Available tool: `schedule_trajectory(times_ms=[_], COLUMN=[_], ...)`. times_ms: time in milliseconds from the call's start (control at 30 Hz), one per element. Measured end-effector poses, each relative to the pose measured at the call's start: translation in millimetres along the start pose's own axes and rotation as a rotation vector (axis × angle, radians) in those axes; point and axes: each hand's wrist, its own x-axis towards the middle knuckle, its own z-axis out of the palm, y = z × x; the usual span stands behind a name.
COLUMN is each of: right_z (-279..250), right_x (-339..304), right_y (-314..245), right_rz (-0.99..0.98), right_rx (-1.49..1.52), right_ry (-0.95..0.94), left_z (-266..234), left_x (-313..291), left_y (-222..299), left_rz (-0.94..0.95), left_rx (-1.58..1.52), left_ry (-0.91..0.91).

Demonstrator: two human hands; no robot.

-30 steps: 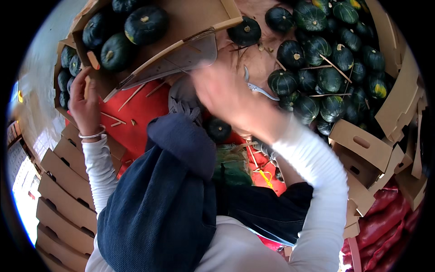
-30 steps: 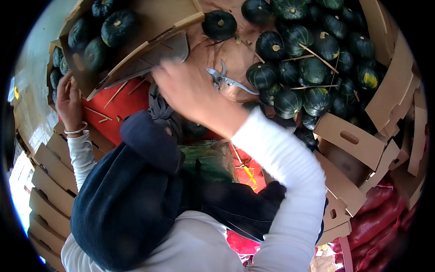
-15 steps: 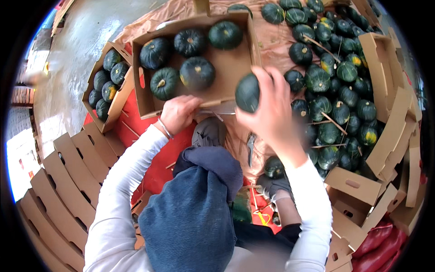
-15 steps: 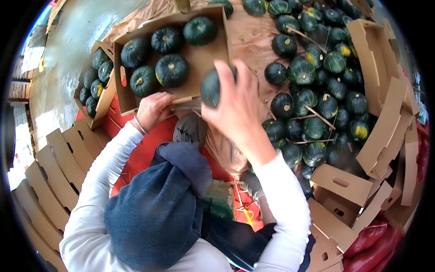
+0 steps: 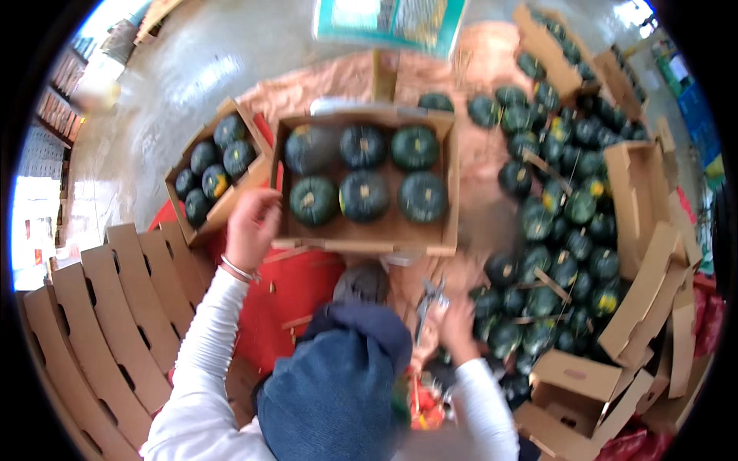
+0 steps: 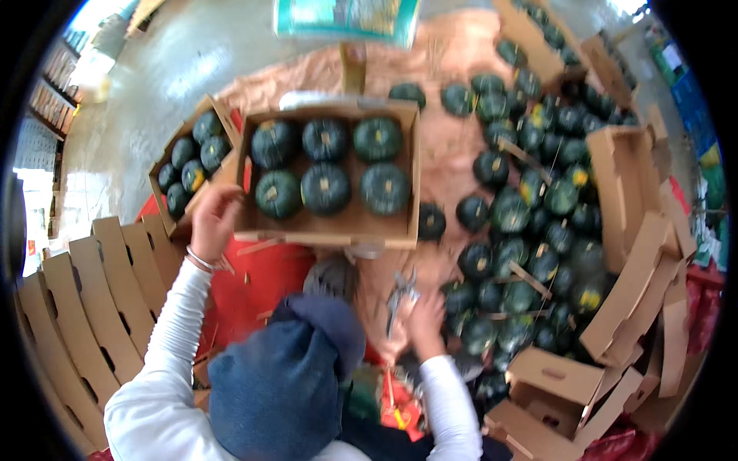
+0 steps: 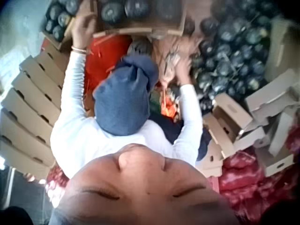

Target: The person folds cardboard boxes, places pumpkins into them, uses a small tool to trim stems, and weighs the boxes on a digital scale.

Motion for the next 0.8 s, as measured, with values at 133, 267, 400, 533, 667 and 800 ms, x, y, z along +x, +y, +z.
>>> schedule_trajectory(times_ms=[133, 267, 400, 533, 667, 800], right_z=[67.7, 41.4, 32.7, 7.0, -114.6, -217.0], right_x=[-13.0, 1.6, 9.3, 6.4, -1.7, -30.3], right_y=[-22.1, -25.9, -16.6, 12.3, -8.2, -28.9], right_rz=[0.172, 0.251, 0.297, 0.156, 0.089, -0.148], right_rx=[-0.164, -0.092, -0.025, 0.211, 0.286, 0.134], right_ry=[0.169, -0.063, -0.131, -0.087, -0.199, 0.082], left_z=[31.3, 45.2, 74.0, 73.8, 52.3, 69.1], left_x=[17.0, 18.9, 27.1, 41.4, 30.1, 13.8], left_y=[34.7, 2.2, -17.7, -68.2, -22.9, 66.6], left_rz=[0.188, 0.059, -0.297, -0.366, -0.213, -0.375], left_rx=[-0.017, 0.350, 0.484, -0.059, -0.120, -1.093], left_ry=[-0.003, -0.064, -0.251, -0.245, -0.187, -0.563])
